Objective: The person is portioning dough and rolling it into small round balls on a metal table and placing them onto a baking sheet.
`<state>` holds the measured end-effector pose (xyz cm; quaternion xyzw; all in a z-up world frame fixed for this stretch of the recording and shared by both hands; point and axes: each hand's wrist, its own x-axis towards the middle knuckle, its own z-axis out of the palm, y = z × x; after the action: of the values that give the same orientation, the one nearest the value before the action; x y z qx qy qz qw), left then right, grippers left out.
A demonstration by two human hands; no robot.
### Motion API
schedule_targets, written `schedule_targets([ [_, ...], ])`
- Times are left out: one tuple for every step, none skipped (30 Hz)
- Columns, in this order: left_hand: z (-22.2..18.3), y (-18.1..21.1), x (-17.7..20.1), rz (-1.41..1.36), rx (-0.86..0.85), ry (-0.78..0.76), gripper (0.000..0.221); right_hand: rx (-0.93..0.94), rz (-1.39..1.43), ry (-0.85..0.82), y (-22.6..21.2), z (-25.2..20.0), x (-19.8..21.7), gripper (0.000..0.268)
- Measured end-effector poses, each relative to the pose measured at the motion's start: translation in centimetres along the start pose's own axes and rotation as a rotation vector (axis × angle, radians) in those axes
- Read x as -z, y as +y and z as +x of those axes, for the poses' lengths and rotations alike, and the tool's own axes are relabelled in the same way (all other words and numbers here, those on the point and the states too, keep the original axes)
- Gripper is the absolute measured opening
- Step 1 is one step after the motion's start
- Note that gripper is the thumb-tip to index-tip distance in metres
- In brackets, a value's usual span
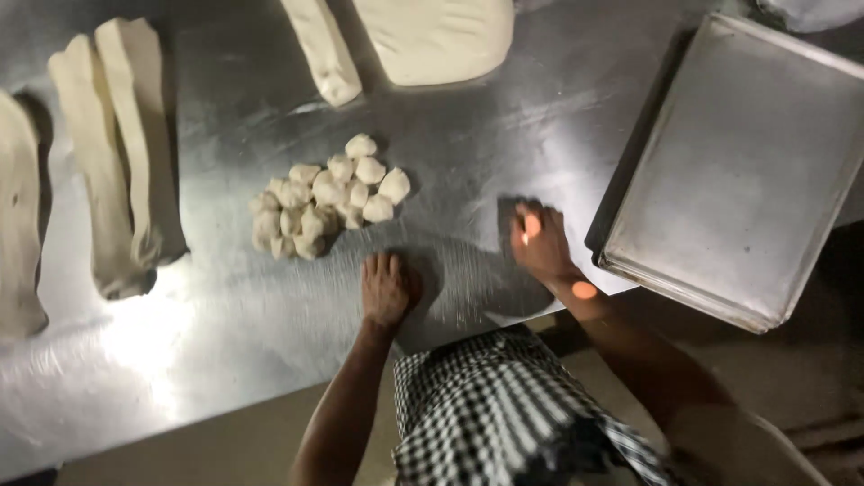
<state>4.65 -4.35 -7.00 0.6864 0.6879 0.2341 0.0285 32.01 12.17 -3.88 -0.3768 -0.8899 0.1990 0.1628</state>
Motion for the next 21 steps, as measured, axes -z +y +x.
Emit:
schedule_targets([
  [2.1,-0.2,0.5,0.002,0.05,0.034,0.027,-0.03,-0.047,0.2,-0.4,2.2,-0.4,0.019],
  [4.1,-0.3,0.9,0.003,0.1,0.068,0.031,-0.058,-0.097,0.399,-0.8,4.3,-0.8,0.024],
  [5.4,0.1,0.0,-0.002,0.096,0.058,0.031,-0.07,-0.098,0.397,-1.5,5.2,-1.4,0.024],
  [6.6,0.7,-0.9,0.008,0.145,0.077,0.028,-0.233,-0.046,0.449,-2.3,6.0,-1.8,0.024],
  [8.1,0.9,-1.7,0.024,0.187,0.101,0.025,-0.394,0.007,0.509,-3.1,7.1,-2.4,0.025],
  [7.9,1.8,-1.7,0.024,0.176,0.095,0.025,-0.404,0.008,0.515,-3.7,6.7,-3.2,0.025],
  [8.2,2.7,-1.8,-0.007,0.192,0.098,0.019,-0.425,0.068,0.531,-4.0,6.8,-3.8,0.024],
  [8.6,3.6,-1.9,-0.037,0.208,0.101,0.012,-0.445,0.129,0.546,-4.2,6.9,-4.3,0.022],
  [7.4,3.8,-1.6,-0.043,0.193,0.101,0.012,-0.452,0.123,0.558,-4.8,5.3,-4.1,0.022],
  [6.3,4.0,-1.4,-0.077,0.075,0.167,0.022,-0.346,0.16,0.47,-5.4,3.8,-4.0,0.021],
  [5.2,4.1,-1.3,-0.112,-0.041,0.231,0.034,-0.241,0.196,0.379,-5.9,2.3,-3.9,0.02],
  [4.4,3.6,-0.6,-0.118,-0.053,0.23,0.034,-0.249,0.19,0.389,-4.6,1.3,-3.1,0.02],
  [3.3,3.1,0.1,-0.093,-0.103,0.16,0.027,0.032,-0.07,0.355,-3.4,0.0,-2.5,0.021],
  [2.3,2.6,0.8,-0.067,-0.153,0.09,0.022,0.31,-0.329,0.309,-2.2,-1.4,-1.9,0.024],
  [2.7,1.4,1.0,-0.068,-0.169,0.092,0.022,0.3,-0.337,0.32,-1.9,-0.2,-0.7,0.024],
  [3.1,0.3,1.1,-0.104,-0.102,0.033,0.021,0.094,-0.219,0.197,-1.6,0.9,0.4,0.024],
  [3.0,-0.6,1.1,-0.14,-0.026,-0.027,0.019,-0.107,-0.094,0.069,-1.3,1.7,1.6,0.025],
  [4.1,-0.8,0.1,-0.142,-0.034,-0.028,0.019,-0.113,-0.096,0.075,-0.7,2.7,0.4,0.025],
  [4.8,-0.9,-0.7,-0.093,0.001,-0.038,0.02,-0.16,-0.103,0.233,-0.3,3.4,-0.8,0.026],
  [5.4,-0.9,-1.6,-0.043,0.036,-0.047,0.022,-0.208,-0.11,0.392,0.2,3.9,-2.1,0.027],
  [7.1,0.3,-1.5,-0.037,0.032,-0.049,0.022,-0.21,-0.105,0.397,-0.8,5.4,-1.8,0.027],
])
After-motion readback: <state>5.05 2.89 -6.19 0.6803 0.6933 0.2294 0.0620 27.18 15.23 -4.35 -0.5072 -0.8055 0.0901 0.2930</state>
